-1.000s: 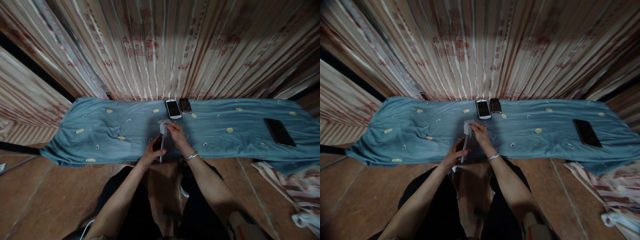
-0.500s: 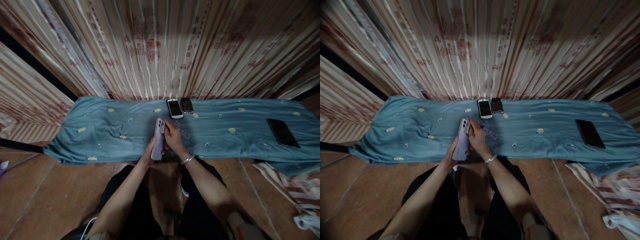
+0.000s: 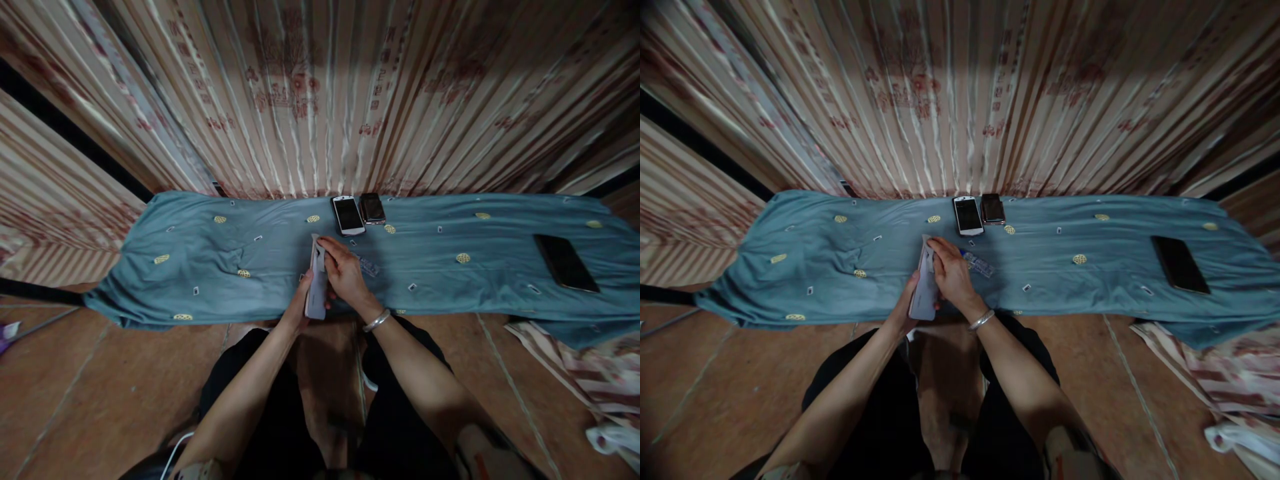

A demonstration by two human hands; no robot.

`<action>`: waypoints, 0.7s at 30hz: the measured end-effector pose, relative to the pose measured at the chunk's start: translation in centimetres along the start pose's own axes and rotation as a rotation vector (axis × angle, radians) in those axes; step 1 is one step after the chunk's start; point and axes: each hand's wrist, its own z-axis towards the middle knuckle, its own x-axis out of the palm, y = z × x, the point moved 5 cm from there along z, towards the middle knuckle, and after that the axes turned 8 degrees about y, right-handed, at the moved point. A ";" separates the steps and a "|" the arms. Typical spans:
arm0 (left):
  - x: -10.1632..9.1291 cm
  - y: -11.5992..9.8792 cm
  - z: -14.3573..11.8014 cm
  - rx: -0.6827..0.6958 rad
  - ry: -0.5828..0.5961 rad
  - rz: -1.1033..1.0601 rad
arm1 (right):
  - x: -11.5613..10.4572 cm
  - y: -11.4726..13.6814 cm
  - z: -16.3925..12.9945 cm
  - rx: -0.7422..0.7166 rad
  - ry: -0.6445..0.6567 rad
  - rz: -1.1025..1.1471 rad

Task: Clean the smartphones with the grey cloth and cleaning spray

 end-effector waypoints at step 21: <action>1.2 0.1 -0.4 -0.102 0.001 0.044 | -1.7 -0.1 -0.7 -0.076 -0.001 -0.161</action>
